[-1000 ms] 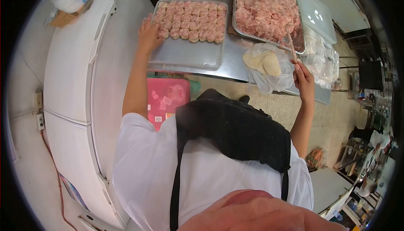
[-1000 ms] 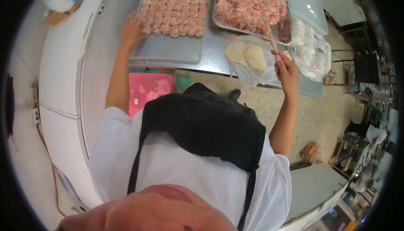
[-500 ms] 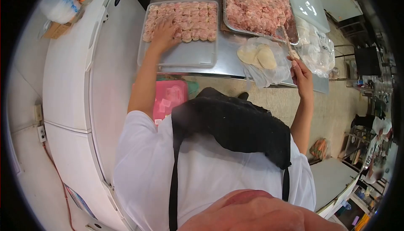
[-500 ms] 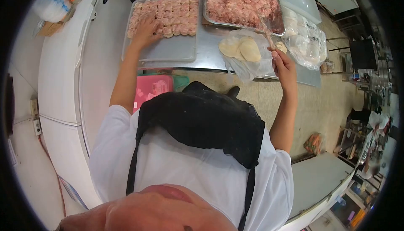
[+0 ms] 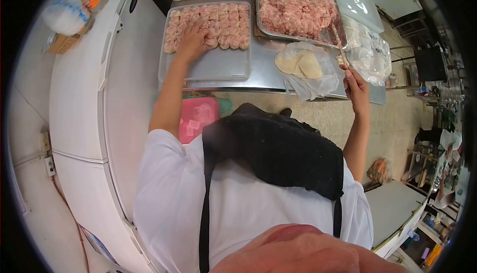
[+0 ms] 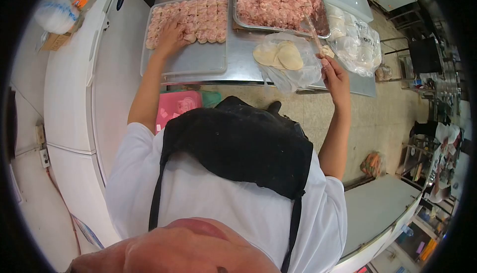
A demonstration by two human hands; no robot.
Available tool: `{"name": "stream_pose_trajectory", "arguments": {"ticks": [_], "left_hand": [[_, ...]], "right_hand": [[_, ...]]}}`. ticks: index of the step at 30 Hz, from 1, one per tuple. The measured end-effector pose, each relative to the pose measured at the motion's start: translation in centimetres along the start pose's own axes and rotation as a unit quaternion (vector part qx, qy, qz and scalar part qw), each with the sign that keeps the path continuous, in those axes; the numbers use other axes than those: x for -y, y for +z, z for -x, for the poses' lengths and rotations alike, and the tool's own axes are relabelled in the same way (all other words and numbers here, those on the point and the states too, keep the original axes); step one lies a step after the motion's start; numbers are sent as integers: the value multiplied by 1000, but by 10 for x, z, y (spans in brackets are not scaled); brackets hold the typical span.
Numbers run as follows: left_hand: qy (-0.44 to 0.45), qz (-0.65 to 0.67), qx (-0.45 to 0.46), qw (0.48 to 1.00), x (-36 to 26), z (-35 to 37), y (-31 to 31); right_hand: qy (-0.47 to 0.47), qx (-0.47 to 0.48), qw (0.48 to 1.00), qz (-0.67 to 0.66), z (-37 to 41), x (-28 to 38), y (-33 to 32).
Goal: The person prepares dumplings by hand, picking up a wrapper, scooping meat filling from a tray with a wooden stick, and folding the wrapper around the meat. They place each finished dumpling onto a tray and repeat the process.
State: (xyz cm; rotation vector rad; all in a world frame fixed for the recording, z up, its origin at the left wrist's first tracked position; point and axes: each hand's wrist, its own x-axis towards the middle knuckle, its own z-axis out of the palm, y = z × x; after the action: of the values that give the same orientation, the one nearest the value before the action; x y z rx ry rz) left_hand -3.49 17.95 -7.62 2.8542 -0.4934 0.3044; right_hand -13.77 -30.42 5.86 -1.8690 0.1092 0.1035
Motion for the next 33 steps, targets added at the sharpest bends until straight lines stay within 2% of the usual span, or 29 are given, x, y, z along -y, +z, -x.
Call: {"name": "stream_pose_trajectory", "arguments": {"ticks": [2,5,8,11,14,17,19,22,23,25,26,29,31,32,33], "left_hand": [[-15,-15,17,1000,-1,1,0],[21,12,41,999,-30,-4,-10],[25,31,16,999,-42,-12,2],[22,20,13,999,-25,-19,11],[18,-18,55,998,-30,-19,6],[3,23,39,999,-63,-23,-1],[8,24,44,999,-60,-33,10],[-27,15,41,999,-57,-35,11],[-43,9,37,998,-57,-34,7],[-17,2,50,999,-61,-32,-3],[-2,0,58,998,-69,-32,-4],[13,17,-42,999,-133,-48,-30],[75,168,-76,980,-182,-63,-29],[103,242,-94,960,-207,-71,-26],[102,287,-60,951,-230,-75,-15]], "right_hand": [[1,-7,1000,8,0,-1,0],[4,-8,1000,12,2,-4,-3],[6,-1,1000,6,1,-4,-2],[4,1,1000,17,0,-3,-7],[1,10,1000,10,-9,-9,-15],[4,20,1000,13,-18,-12,-25],[9,33,999,25,-28,-9,-30],[-36,60,991,115,-56,-11,-43],[-84,54,984,148,-71,-17,-50],[-176,38,960,214,-99,-29,-65],[-173,39,939,294,-109,-28,-78],[-177,52,845,501,-138,-2,-101],[-209,74,764,607,-167,4,-116],[-217,79,754,615,-176,13,-118],[-228,85,743,624,-186,25,-115]]}}
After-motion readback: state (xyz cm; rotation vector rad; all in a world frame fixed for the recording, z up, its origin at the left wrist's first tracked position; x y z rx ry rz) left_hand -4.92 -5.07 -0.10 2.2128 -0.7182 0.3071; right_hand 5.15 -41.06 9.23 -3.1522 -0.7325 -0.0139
